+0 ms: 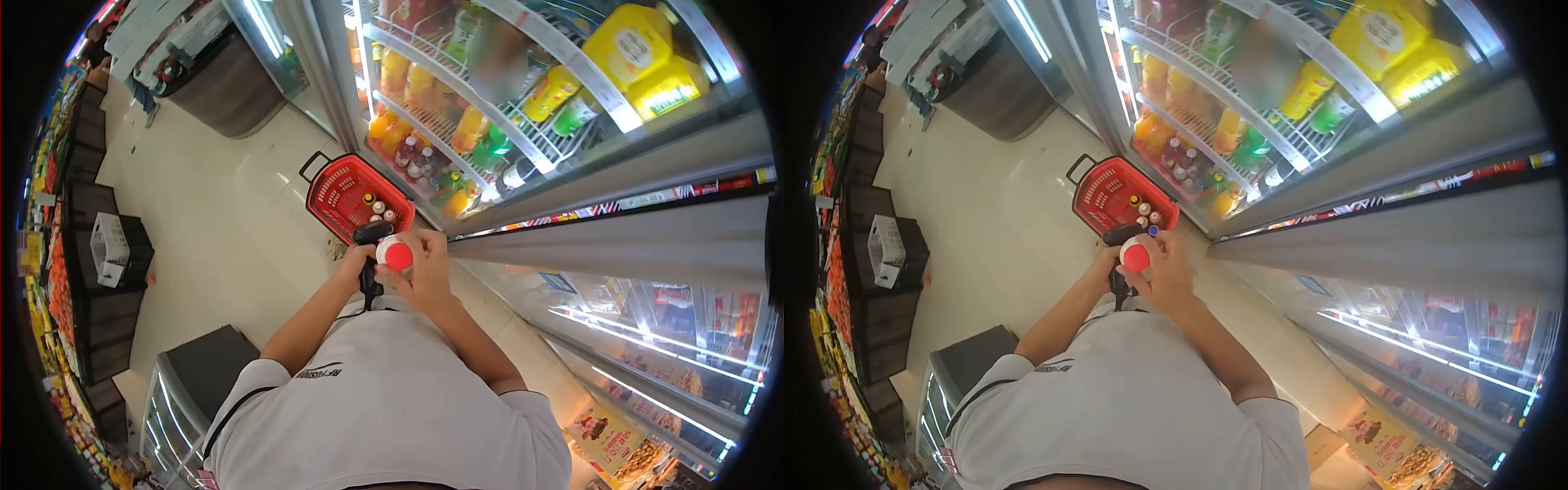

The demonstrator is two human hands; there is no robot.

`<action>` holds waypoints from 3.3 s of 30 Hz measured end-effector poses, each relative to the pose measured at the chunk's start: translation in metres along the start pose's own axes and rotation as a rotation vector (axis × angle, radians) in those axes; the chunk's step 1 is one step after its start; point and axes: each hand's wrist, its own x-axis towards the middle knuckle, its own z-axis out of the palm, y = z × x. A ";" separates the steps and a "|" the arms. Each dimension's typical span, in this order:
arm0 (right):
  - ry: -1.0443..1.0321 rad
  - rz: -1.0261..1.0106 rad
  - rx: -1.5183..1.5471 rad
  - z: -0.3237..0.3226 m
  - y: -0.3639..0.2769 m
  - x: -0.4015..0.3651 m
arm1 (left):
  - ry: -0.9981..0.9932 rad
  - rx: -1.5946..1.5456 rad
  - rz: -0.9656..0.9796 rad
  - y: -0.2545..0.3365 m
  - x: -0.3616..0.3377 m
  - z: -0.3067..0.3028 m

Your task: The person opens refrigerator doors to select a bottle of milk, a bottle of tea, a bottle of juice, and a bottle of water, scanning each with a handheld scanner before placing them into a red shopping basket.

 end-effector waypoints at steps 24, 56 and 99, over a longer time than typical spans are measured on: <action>-0.399 1.607 1.667 0.242 0.003 0.097 | 0.408 0.064 0.140 0.136 0.112 -0.247; -1.007 0.890 -0.047 0.578 0.368 0.011 | 0.408 1.443 0.071 -0.019 0.189 -0.407; -0.671 1.115 -0.237 0.171 0.200 -0.159 | 0.353 1.542 0.031 -0.007 0.199 -0.295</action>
